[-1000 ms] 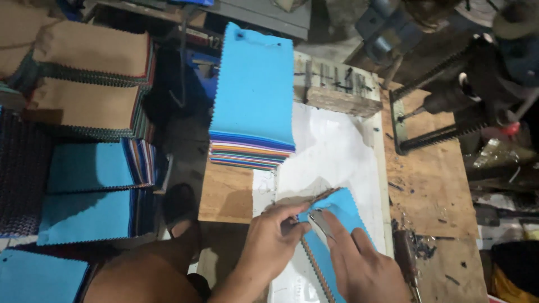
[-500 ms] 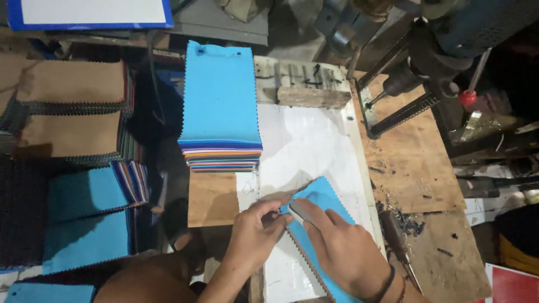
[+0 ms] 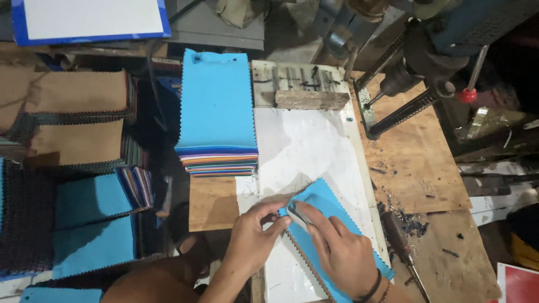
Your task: The person uses a drill press to make holes in stacks of colorful fabric pieces. They align the fabric under the drill bit, operate the lever to drill, and then use a stapler to secure the layers together. The person also uses binder clips to hold the fabric stacks in place during the process.
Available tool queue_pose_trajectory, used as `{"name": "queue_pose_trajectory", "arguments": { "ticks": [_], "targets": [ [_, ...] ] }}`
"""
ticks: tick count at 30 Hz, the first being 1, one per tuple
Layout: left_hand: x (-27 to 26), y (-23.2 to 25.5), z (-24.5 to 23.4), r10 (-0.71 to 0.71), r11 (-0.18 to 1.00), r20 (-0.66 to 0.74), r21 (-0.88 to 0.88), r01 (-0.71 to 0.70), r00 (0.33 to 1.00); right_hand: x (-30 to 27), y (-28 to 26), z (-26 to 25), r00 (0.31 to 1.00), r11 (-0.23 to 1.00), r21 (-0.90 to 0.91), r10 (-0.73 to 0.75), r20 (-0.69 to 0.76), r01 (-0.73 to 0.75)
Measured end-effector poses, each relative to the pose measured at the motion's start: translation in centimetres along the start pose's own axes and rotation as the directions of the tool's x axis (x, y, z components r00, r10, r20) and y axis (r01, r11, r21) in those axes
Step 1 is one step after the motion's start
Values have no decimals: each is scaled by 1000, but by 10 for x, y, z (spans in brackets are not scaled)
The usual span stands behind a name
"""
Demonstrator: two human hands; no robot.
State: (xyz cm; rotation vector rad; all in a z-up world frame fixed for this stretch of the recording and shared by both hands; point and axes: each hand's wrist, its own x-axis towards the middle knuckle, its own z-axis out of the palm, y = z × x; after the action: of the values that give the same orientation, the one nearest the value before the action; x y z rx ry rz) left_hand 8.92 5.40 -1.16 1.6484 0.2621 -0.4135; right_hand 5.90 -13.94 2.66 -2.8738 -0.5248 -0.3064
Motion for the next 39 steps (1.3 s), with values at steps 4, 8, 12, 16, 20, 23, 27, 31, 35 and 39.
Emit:
{"name": "queue_pose_trajectory", "arguments": {
  "ticks": [4,8,12,16,20,23,27,31,35,39],
  "targets": [
    [-1,2,4,-56,997,-6,-55,56,998,10,7,-27,963,926,326,113,245,-192],
    [-9,10,1,-72,993,-13,-90,70,997,32,13,-69,945,961,231,72,320,-151],
    [-11,16,-3,-99,995,47,-10,99,994,33,18,-76,720,919,-76,352,598,-386],
    [-12,10,0,96,995,26,34,-97,995,28,23,-75,678,929,-157,353,644,-334],
    [-15,12,-1,50,995,61,82,-55,997,26,26,-72,694,934,-176,350,629,-311],
    [-13,5,1,215,975,20,45,-216,976,14,50,-66,785,963,-147,268,558,-224],
    [-22,1,2,447,882,-64,200,-427,892,2,102,-78,871,948,-261,277,405,-181],
    [-35,9,-4,-66,932,-37,356,75,997,11,128,-91,659,753,-398,655,371,-524],
    [-45,16,12,-176,959,-14,225,174,984,-39,198,-45,900,860,-400,406,160,-318],
    [-61,12,37,-103,991,-131,-95,91,986,-51,213,-30,975,841,-494,192,-113,-223]
  ]
}}
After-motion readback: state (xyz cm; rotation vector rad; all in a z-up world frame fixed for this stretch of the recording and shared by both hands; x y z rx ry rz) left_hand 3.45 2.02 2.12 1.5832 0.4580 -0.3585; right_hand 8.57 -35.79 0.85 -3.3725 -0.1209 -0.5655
